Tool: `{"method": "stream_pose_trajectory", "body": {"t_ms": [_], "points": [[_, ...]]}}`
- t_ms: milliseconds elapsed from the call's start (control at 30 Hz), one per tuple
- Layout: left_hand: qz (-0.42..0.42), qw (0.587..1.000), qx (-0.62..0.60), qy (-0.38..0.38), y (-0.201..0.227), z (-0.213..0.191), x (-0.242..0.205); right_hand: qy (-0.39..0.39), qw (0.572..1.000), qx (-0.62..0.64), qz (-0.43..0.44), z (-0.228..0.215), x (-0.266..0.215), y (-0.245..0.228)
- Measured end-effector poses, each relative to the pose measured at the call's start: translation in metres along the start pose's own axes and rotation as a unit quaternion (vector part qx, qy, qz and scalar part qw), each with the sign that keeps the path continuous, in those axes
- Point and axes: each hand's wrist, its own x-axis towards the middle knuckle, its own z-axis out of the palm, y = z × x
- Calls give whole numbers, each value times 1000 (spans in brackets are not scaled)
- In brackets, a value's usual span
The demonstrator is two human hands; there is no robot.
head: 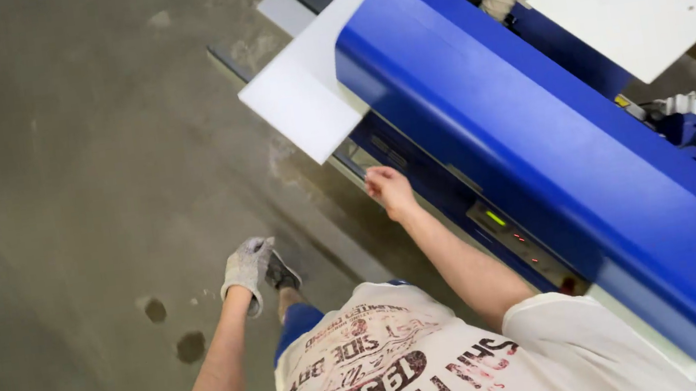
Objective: The person repeatedly picks up white rectangular sheets from a stack on a workbench and feeds them into a blue industrial machine. After each sheet is processed, the person retrieves it from the machine's output and returns it to the stack. The person wears gloves and handles the sheets by hand.
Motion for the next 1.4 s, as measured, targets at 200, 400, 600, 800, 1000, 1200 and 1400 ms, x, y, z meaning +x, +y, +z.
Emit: {"method": "stream_pose_trajectory", "body": {"t_ms": [200, 400, 600, 800, 1000, 1200, 1400], "points": [[71, 996, 5, -57, 43, -111, 162, 156, 984, 0, -87, 44, 107, -8], [99, 983, 73, -139, 134, -213, 257, 270, 959, 76, -45, 81, 132, 15], [215, 949, 161, -168, 185, -173, 430, 369, 927, 49, -42, 93, 141, 37], [247, 890, 293, -247, 211, -125, 563, 379, 922, 77, -14, 144, 142, 13], [96, 930, 91, -344, 249, -143, 595, 364, 914, 176, 2, 213, 169, -10], [57, 965, 88, -239, 258, -256, 567, 370, 910, 185, -11, 304, 174, -58], [132, 959, -30, -247, 256, -348, 518, 438, 884, 161, -20, 392, 138, -113]]}}
